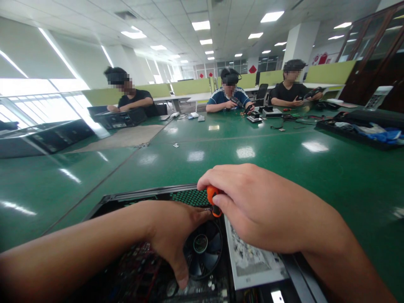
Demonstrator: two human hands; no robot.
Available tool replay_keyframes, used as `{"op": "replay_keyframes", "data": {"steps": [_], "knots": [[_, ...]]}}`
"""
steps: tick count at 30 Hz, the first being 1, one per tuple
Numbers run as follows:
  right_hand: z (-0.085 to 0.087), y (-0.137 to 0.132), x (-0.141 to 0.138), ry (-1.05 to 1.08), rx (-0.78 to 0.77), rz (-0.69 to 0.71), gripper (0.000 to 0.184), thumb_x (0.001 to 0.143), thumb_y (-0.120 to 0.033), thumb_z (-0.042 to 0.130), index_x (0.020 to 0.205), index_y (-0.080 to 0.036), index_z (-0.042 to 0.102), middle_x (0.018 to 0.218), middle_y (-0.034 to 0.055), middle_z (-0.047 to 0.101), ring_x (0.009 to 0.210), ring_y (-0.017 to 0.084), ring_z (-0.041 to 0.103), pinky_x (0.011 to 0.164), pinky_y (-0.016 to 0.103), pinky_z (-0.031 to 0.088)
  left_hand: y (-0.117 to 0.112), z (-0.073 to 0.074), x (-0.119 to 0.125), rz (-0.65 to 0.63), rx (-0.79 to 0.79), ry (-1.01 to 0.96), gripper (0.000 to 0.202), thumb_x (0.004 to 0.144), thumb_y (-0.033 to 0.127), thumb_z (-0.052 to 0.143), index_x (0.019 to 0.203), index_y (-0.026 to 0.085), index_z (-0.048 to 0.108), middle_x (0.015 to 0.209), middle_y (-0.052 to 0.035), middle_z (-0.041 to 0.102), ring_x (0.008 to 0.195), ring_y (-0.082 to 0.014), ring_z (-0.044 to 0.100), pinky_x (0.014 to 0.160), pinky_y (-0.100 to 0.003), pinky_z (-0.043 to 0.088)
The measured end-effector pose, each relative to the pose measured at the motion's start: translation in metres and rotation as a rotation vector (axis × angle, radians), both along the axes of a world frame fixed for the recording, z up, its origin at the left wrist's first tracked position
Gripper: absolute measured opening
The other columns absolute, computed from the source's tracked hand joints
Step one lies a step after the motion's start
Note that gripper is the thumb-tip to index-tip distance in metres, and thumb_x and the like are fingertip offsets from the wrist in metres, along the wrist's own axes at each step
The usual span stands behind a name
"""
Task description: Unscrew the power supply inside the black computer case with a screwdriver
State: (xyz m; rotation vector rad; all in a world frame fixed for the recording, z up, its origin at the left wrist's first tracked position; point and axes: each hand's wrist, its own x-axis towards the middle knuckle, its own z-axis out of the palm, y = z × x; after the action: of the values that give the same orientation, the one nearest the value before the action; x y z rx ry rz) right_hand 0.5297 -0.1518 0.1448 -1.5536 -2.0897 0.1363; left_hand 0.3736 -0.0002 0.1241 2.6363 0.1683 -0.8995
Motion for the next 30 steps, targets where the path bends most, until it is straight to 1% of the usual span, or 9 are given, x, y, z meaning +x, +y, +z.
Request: {"op": "replay_keyframes", "data": {"steps": [6, 9, 12, 15, 17, 21, 23, 26, 30], "knots": [[-0.001, 0.002, -0.004, -0.001, -0.007, 0.006, 0.025, 0.095, -0.015, 0.049, 0.115, -0.022, 0.062, 0.106, 0.0043, 0.071, 0.092, 0.019, 0.065, 0.081, 0.031, 0.047, -0.001, -0.001, -0.002, -0.017, 0.026, -0.031, 0.126, 0.045, 0.052, 0.08, 0.153, 0.02, 0.023, 0.159, -0.0104, 0.029, 0.146, -0.0336, 0.028, 0.119, -0.045, 0.025], [0.0, 0.004, -0.006, -0.007, -0.004, 0.008, 0.023, 0.096, -0.015, 0.049, 0.112, -0.022, 0.063, 0.104, 0.0029, 0.071, 0.09, 0.017, 0.064, 0.08, 0.03, 0.046, -0.001, -0.002, -0.002, -0.008, 0.019, -0.016, 0.126, 0.045, 0.051, 0.08, 0.153, 0.02, 0.024, 0.158, -0.0114, 0.033, 0.143, -0.0338, 0.034, 0.118, -0.045, 0.027], [0.0, 0.006, -0.006, -0.022, -0.009, -0.001, 0.012, 0.094, -0.025, 0.058, 0.103, -0.023, 0.065, 0.097, 0.0015, 0.071, 0.084, 0.018, 0.063, 0.074, 0.03, 0.045, -0.001, -0.003, -0.002, 0.038, 0.016, 0.032, 0.126, 0.044, 0.05, 0.08, 0.153, 0.02, 0.025, 0.155, -0.0118, 0.038, 0.14, -0.0337, 0.039, 0.116, -0.044, 0.031], [-0.001, 0.005, -0.005, -0.037, -0.024, -0.004, 0.013, 0.091, -0.034, 0.064, 0.099, -0.024, 0.067, 0.093, 0.0007, 0.071, 0.081, 0.018, 0.063, 0.071, 0.03, 0.045, -0.002, -0.003, -0.001, 0.059, 0.013, 0.049, 0.125, 0.043, 0.049, 0.081, 0.152, 0.021, 0.028, 0.155, -0.0111, 0.038, 0.139, -0.0329, 0.041, 0.116, -0.043, 0.033], [-0.002, 0.003, -0.005, -0.043, -0.035, 0.013, 0.015, 0.094, -0.029, 0.06, 0.106, -0.026, 0.067, 0.101, 0.0007, 0.071, 0.087, 0.018, 0.065, 0.076, 0.031, 0.047, -0.002, -0.003, -0.001, 0.049, 0.01, 0.04, 0.125, 0.043, 0.049, 0.081, 0.152, 0.021, 0.027, 0.156, -0.0106, 0.037, 0.14, -0.033, 0.04, 0.116, -0.043, 0.032], [0.0, 0.0, -0.009, -0.005, -0.037, 0.031, 0.03, 0.095, -0.012, 0.05, 0.119, -0.025, 0.06, 0.12, 0.0019, 0.069, 0.105, 0.018, 0.064, 0.092, 0.031, 0.047, 0.0, -0.006, -0.002, 0.022, 0.005, 0.031, 0.126, 0.043, 0.052, 0.08, 0.153, 0.022, 0.026, 0.154, -0.0103, 0.04, 0.138, -0.0336, 0.043, 0.115, -0.044, 0.033], [0.002, -0.004, -0.01, 0.023, -0.023, 0.015, 0.029, 0.094, -0.011, 0.049, 0.117, -0.026, 0.061, 0.116, 0.0023, 0.07, 0.103, 0.019, 0.064, 0.089, 0.032, 0.049, 0.001, -0.008, -0.004, 0.02, 0.012, 0.023, 0.126, 0.043, 0.053, 0.08, 0.153, 0.022, 0.026, 0.154, -0.0105, 0.04, 0.136, -0.0336, 0.045, 0.114, -0.044, 0.034], [0.004, -0.013, -0.009, 0.052, 0.044, -0.003, 0.026, 0.094, -0.017, 0.05, 0.115, -0.028, 0.062, 0.113, 0.0016, 0.071, 0.099, 0.02, 0.067, 0.083, 0.032, 0.052, 0.0, -0.009, -0.005, 0.053, 0.027, 0.03, 0.125, 0.043, 0.049, 0.082, 0.152, 0.022, 0.027, 0.154, -0.0105, 0.041, 0.136, -0.0338, 0.045, 0.113, -0.044, 0.036], [0.006, -0.028, -0.01, 0.047, 0.046, 0.087, 0.03, 0.094, -0.017, 0.053, 0.118, -0.034, 0.061, 0.117, -0.0039, 0.073, 0.105, 0.02, 0.069, 0.081, 0.028, 0.056, -0.003, -0.01, -0.005, 0.048, -0.005, -0.004, 0.12, 0.044, 0.047, 0.082, 0.15, 0.019, 0.032, 0.149, -0.0109, 0.047, 0.131, -0.0328, 0.05, 0.109, -0.041, 0.042]]}}
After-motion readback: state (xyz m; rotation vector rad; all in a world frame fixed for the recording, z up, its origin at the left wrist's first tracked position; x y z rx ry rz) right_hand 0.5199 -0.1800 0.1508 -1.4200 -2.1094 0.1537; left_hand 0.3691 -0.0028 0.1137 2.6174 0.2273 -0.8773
